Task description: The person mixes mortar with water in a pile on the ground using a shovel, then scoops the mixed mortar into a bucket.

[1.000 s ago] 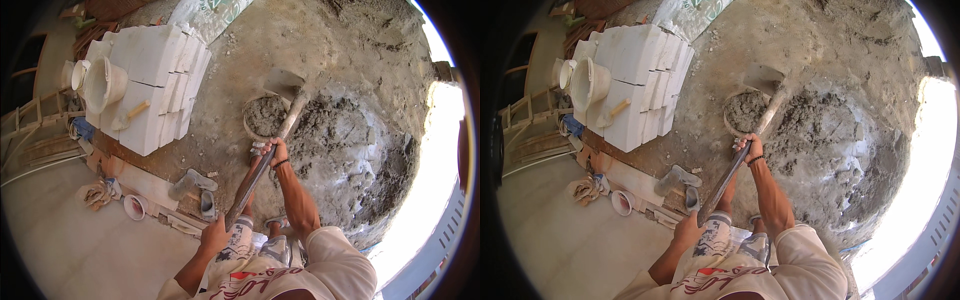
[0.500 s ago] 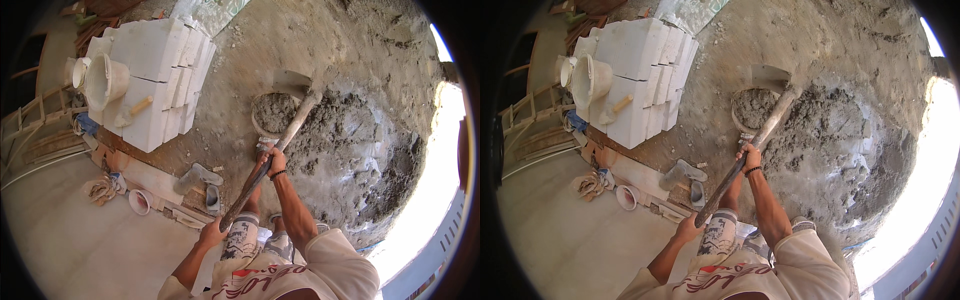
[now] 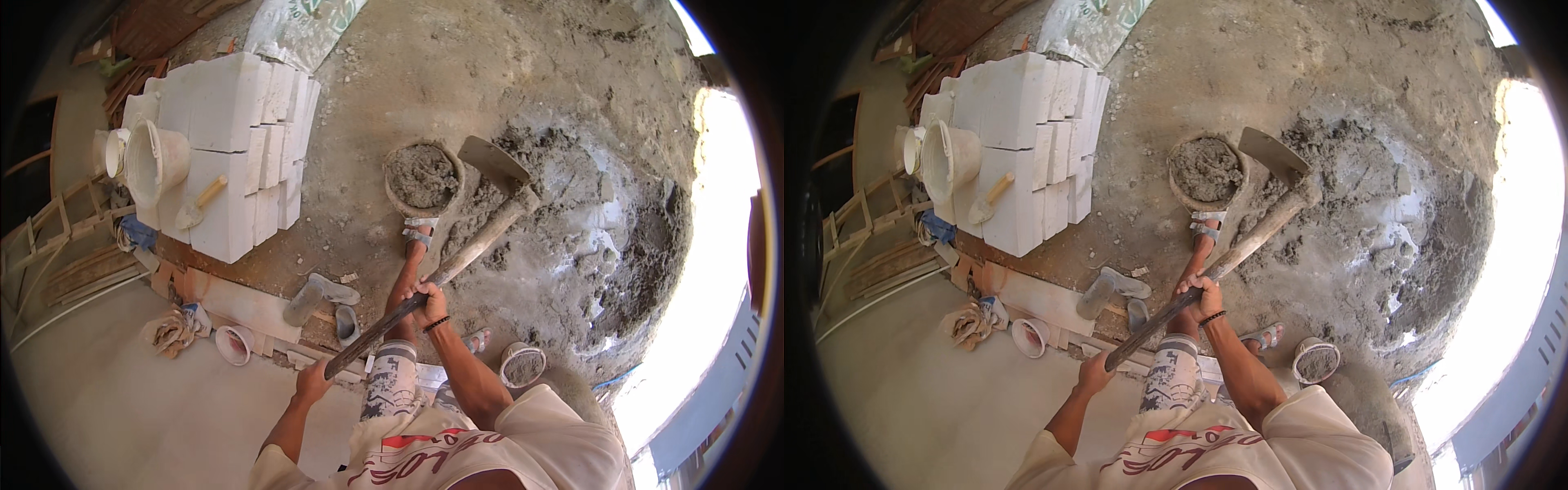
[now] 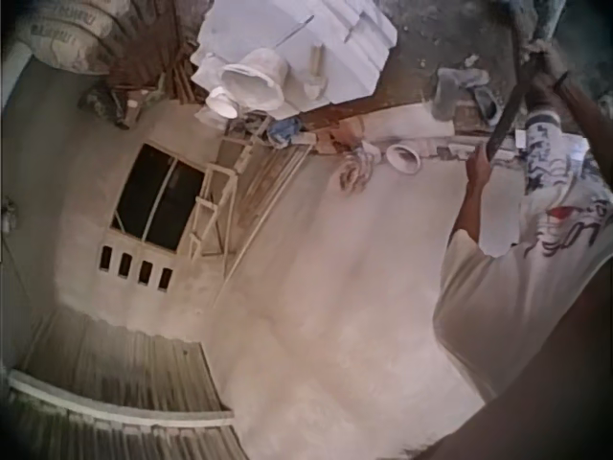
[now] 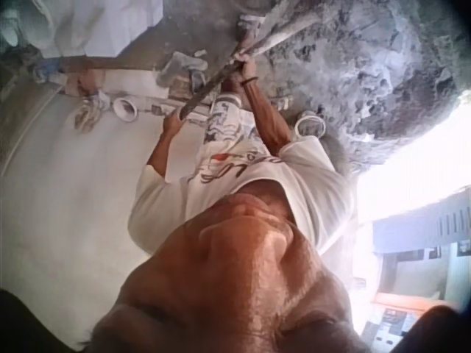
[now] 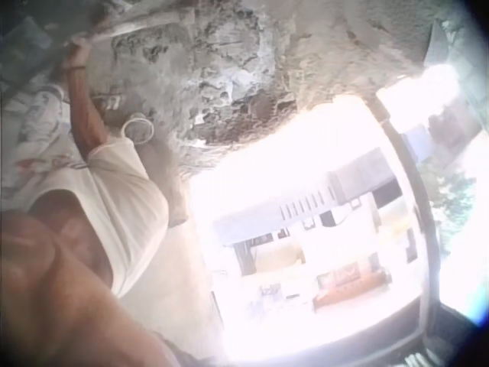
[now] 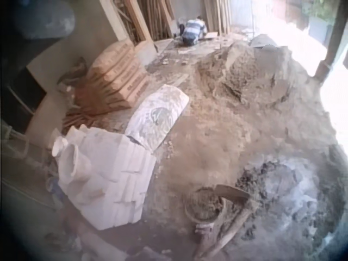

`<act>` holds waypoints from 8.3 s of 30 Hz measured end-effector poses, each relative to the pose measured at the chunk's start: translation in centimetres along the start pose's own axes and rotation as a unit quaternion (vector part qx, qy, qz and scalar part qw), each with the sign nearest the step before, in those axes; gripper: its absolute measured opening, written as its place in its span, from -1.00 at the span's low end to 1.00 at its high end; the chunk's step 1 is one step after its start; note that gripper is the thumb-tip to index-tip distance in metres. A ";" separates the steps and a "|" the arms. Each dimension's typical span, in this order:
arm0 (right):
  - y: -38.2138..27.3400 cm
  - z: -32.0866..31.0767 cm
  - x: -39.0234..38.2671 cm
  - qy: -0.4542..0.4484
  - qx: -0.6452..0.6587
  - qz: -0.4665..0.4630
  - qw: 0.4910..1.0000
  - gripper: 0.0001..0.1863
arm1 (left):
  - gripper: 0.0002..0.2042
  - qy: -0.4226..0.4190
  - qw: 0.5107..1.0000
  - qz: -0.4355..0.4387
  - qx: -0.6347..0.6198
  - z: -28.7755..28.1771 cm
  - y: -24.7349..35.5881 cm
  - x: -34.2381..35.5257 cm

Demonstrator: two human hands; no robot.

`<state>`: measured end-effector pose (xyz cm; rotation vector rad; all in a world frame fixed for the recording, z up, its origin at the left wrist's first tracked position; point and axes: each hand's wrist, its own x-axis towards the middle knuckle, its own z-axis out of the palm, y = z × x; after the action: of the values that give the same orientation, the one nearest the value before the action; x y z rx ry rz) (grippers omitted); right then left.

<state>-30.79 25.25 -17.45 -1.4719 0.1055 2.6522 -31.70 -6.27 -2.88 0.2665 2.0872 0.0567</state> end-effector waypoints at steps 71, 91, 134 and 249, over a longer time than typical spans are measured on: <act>-19.7 -54.8 -15.8 0.358 -0.206 -0.082 0.907 -0.84 | -0.65 0.071 0.915 -0.068 -0.390 9.9 11.7 15.8; -13.4 -11.9 -9.2 0.216 -0.150 -0.128 0.956 -0.83 | -0.43 -0.036 0.790 -0.183 -0.584 1.3 11.2 34.9; -19.7 -16.2 -25.6 0.190 -0.822 -0.171 0.509 -0.75 | -0.77 0.240 0.410 -0.303 -0.826 0.8 -9.7 5.7; -70.7 92.2 36.7 0.418 0.049 -0.165 0.892 -0.74 | -0.63 0.131 0.280 -0.222 -0.925 -96.7 36.6 68.4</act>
<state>-118.76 107.89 -0.52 -2.2342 0.0439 1.5801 -141.83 50.59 -6.26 -1.8036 0.8946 2.0523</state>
